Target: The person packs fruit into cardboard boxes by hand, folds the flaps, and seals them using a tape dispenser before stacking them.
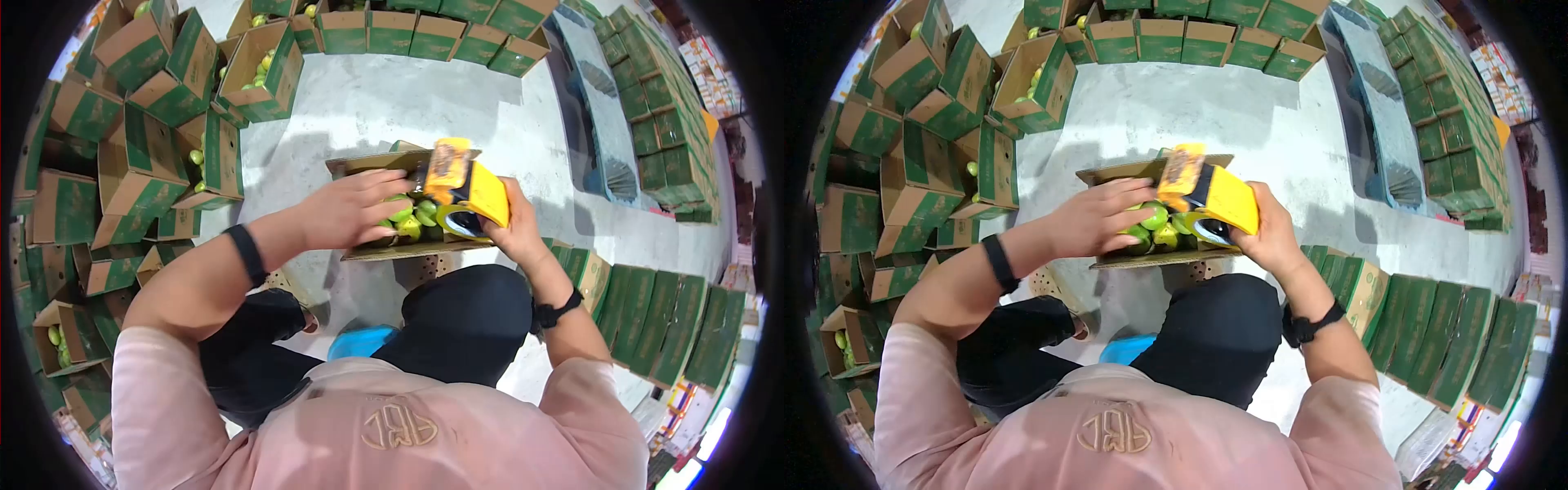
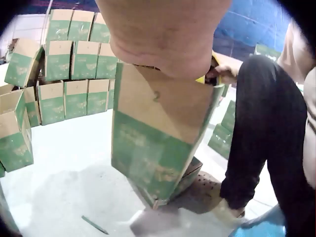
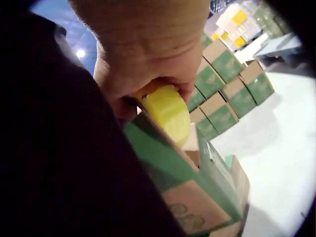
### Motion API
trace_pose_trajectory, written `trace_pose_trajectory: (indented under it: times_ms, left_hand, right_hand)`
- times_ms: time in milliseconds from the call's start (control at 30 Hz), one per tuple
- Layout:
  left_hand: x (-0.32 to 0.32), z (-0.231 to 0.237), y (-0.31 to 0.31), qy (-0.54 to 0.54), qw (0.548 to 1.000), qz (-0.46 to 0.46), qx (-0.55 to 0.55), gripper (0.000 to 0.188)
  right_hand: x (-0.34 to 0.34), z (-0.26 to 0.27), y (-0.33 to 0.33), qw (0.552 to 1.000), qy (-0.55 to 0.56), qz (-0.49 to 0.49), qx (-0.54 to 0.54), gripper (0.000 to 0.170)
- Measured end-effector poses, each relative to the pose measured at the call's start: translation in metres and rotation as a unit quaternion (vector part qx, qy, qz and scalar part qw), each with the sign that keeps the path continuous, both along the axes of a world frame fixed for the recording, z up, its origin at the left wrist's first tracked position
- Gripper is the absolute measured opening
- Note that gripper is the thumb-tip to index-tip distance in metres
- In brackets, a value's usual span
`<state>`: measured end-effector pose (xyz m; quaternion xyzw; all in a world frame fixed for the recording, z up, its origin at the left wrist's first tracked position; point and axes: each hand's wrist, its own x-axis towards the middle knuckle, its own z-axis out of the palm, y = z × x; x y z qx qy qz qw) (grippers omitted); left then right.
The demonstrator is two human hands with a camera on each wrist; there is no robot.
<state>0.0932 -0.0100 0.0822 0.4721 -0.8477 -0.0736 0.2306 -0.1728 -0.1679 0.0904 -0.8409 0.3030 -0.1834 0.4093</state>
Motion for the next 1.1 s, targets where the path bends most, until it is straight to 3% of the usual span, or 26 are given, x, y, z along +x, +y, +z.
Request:
trace_pose_trajectory:
  times_ms: [67,100,167,233,300,333,367,400,433,500,600,633,700,767,800,833,900,933,1000,1033,1067,1100]
  left_hand:
    - [-0.026,-0.016,-0.024,0.020,1.000,0.003,0.023,0.055]
    - [-0.034,-0.045,-0.030,-0.030,0.998,-0.006,0.046,0.057]
    - [-0.035,-0.052,-0.035,0.013,0.993,-0.016,0.113,0.060]
    - [-0.033,-0.055,-0.031,-0.011,0.991,0.006,0.130,0.062]
    - [-0.035,-0.047,-0.028,0.007,0.991,0.015,0.135,0.061]
    - [-0.038,-0.042,-0.025,0.022,0.990,0.020,0.138,0.061]
    - [-0.040,-0.036,-0.021,0.034,0.989,0.026,0.140,0.061]
    - [-0.044,-0.018,-0.012,0.062,0.957,0.019,0.284,0.064]
    - [-0.049,-0.009,0.005,0.184,0.910,-0.011,0.371,0.066]
    - [-0.053,-0.004,0.036,0.056,0.979,0.037,0.192,0.066]
    - [-0.017,-0.015,0.017,-0.030,0.985,0.170,0.023,0.063]
    - [-0.012,-0.032,0.016,-0.027,0.979,0.198,0.043,0.063]
    - [-0.010,-0.056,0.008,-0.018,0.965,0.250,0.077,0.062]
    - [-0.021,-0.054,0.016,-0.024,0.958,0.276,0.078,0.062]
    - [-0.024,-0.050,0.015,-0.035,0.952,0.295,0.073,0.061]
    - [-0.028,-0.046,0.013,-0.044,0.947,0.312,0.065,0.061]
    - [-0.054,-0.076,0.042,0.132,0.864,0.482,0.060,0.058]
    - [-0.059,-0.078,0.043,0.219,0.798,0.558,0.051,0.057]
    - [-0.059,-0.078,0.038,0.425,0.779,0.444,0.130,0.057]
    - [-0.049,-0.068,0.025,0.520,0.748,0.383,0.153,0.057]
    - [-0.036,-0.060,0.006,0.464,0.748,0.419,0.223,0.063]
    - [-0.028,-0.060,-0.012,0.353,0.819,0.426,0.151,0.066]
  right_hand:
    - [-0.004,0.003,0.004,0.995,-0.029,-0.053,0.075,0.043]
    - [-0.007,0.001,-0.002,0.987,-0.061,-0.076,0.125,0.043]
    - [-0.010,0.011,-0.024,0.963,-0.105,-0.175,0.174,0.042]
    - [0.006,0.049,-0.052,0.946,-0.194,-0.198,0.165,0.040]
    - [0.053,0.095,-0.056,0.944,-0.278,-0.156,0.088,0.038]
    - [0.063,0.082,-0.065,0.972,-0.217,-0.092,0.018,0.039]
    - [0.068,0.063,-0.055,0.997,-0.038,-0.058,0.027,0.040]
    - [0.078,0.036,-0.044,0.988,0.153,-0.007,0.003,0.042]
    - [0.082,0.033,-0.026,0.978,0.165,0.110,-0.068,0.044]
    - [0.082,0.030,-0.015,0.980,0.100,0.130,-0.116,0.045]
    - [0.067,0.015,-0.013,0.995,0.027,0.035,-0.093,0.040]
    - [0.057,0.006,-0.032,0.992,-0.005,0.007,0.125,0.041]
    - [0.056,0.027,-0.043,0.991,-0.038,-0.102,0.081,0.039]
    - [0.060,0.068,-0.019,0.968,-0.209,-0.104,0.097,0.038]
    - [0.044,0.054,-0.016,0.981,-0.159,-0.059,0.096,0.042]
    - [0.032,0.018,-0.018,0.998,0.047,-0.027,0.010,0.047]
    - [0.031,0.004,0.001,0.978,0.007,0.085,-0.189,0.050]
    - [0.032,0.004,-0.007,0.988,0.013,0.045,-0.147,0.050]
    - [0.014,0.000,0.006,0.997,0.050,-0.042,-0.031,0.050]
    - [0.007,-0.005,0.007,0.995,0.049,-0.062,-0.057,0.050]
    - [0.003,-0.001,0.010,0.995,0.044,-0.084,-0.033,0.050]
    - [-0.002,0.004,0.015,0.993,0.040,-0.108,-0.009,0.050]
